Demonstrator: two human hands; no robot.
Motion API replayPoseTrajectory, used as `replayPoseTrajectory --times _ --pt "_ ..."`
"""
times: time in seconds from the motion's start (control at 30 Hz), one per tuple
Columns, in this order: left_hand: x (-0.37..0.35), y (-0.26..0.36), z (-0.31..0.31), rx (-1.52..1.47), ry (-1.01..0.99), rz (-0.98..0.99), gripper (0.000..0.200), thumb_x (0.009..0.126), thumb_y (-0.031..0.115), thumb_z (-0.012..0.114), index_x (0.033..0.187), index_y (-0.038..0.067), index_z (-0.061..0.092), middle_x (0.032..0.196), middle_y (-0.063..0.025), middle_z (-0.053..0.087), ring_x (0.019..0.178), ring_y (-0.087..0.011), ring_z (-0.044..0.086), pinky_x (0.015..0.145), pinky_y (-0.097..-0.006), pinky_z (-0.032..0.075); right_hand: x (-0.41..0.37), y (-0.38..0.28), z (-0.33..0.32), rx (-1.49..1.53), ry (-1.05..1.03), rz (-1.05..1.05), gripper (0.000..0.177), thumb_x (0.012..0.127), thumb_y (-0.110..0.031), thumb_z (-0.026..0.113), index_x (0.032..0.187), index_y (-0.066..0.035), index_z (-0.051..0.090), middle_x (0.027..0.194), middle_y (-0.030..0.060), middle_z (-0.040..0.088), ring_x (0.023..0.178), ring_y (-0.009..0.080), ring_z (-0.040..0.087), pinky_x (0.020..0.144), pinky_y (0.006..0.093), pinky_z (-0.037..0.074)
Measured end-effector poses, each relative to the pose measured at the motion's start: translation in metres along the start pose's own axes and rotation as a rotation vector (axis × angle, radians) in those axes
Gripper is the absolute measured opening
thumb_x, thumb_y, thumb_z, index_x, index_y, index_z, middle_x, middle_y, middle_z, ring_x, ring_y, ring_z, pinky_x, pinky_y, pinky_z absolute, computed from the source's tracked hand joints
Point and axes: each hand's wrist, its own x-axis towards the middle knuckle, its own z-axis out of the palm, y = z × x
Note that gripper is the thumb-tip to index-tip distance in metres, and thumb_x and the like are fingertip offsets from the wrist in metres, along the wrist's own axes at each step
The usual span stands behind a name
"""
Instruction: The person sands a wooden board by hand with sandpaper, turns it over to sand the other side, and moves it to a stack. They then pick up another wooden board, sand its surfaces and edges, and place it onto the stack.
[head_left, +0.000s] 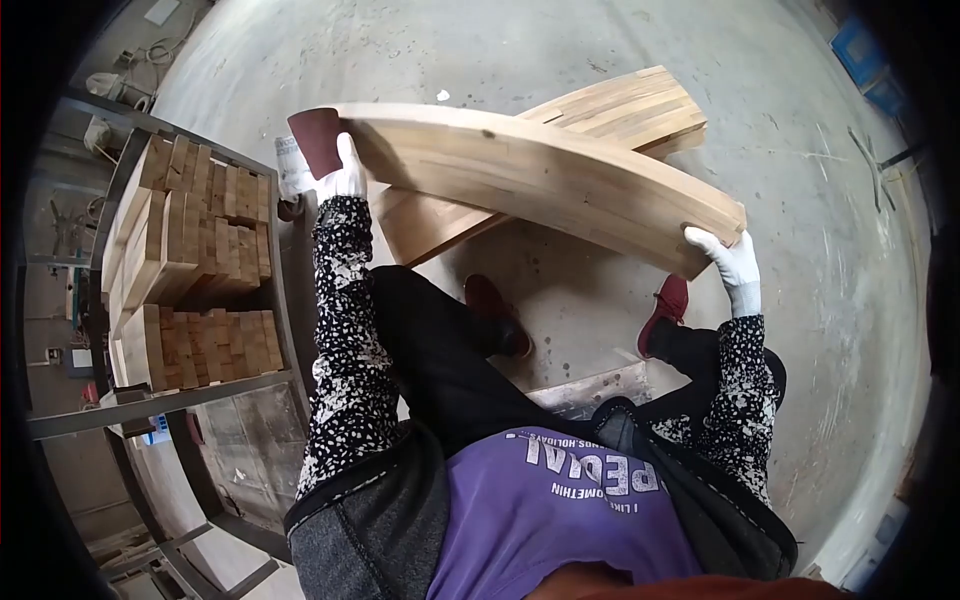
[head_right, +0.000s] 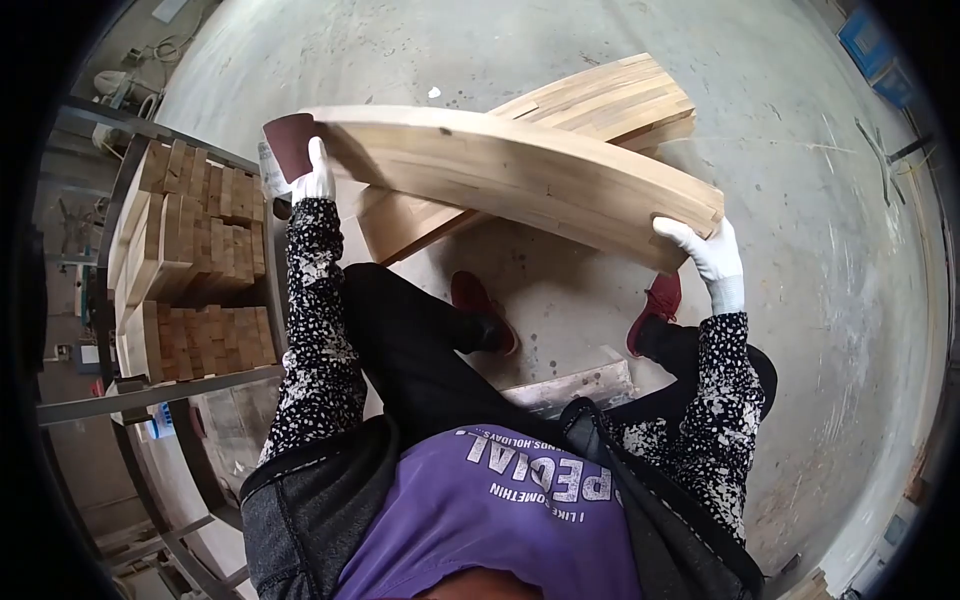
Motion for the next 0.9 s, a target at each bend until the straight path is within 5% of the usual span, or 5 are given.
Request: replayPoseTrajectory --times 0.2,0.4,0.63,0.77,0.9 --pt "-0.014 -0.023 0.026 0.038 -0.184 0.119 0.07 0.087 0.055 0.037 0.139 0.009 0.03 0.142 -0.0234 0.028 0.13 -0.0476 0.018 0.108 -0.0551 0.007 -0.003 0.043 0.011 0.547 0.05 0.411 0.061 0.074 -0.027 0.076 0.123 -0.002 0.049 0.114 0.0096 0.058 0.101 0.0174 0.058 0.086 0.0324 0.048" --pt "-0.029 0.026 -0.031 -0.079 -0.039 -0.052 0.068 0.087 0.051 0.041 0.139 0.008 0.031 0.141 -0.022 0.03 0.129 -0.0486 0.02 0.106 -0.0581 0.012 -0.013 0.073 -0.004 0.422 0.003 0.481 0.064 0.076 -0.03 0.074 0.126 -0.002 0.046 0.116 0.0104 0.057 0.104 0.0189 0.057 0.088 0.0329 0.047" --pt "0.004 0.043 0.005 0.137 0.05 0.409 0.067 0.088 0.048 0.041 0.139 0.006 0.029 0.14 -0.0194 0.032 0.129 -0.0474 0.02 0.105 -0.0601 0.011 0.014 0.07 -0.019 0.264 0.18 0.377 0.07 0.079 -0.046 0.067 0.128 0.001 0.046 0.118 0.0111 0.057 0.103 0.0172 0.057 0.088 0.0301 0.045" --pt "-0.01 0.076 0.019 0.093 -0.274 0.175 0.069 0.088 0.052 0.037 0.14 0.009 0.026 0.141 -0.019 0.03 0.131 -0.0462 0.016 0.106 -0.059 0.005 0.027 0.056 -0.012 0.176 0.257 0.362 0.072 0.081 -0.054 0.059 0.127 0.001 0.049 0.117 0.0114 0.058 0.101 0.0168 0.058 0.088 0.0289 0.045" --pt "-0.003 0.068 0.045 0.034 -0.179 0.142 0.067 0.088 0.055 0.033 0.142 0.016 0.025 0.145 -0.0163 0.023 0.133 -0.0453 0.011 0.107 -0.0571 -0.001 0.035 0.06 -0.013 0.175 0.31 0.39 0.071 0.081 -0.057 0.058 0.124 0.0 0.053 0.113 0.0115 0.06 0.097 0.0162 0.059 0.086 0.029 0.046"
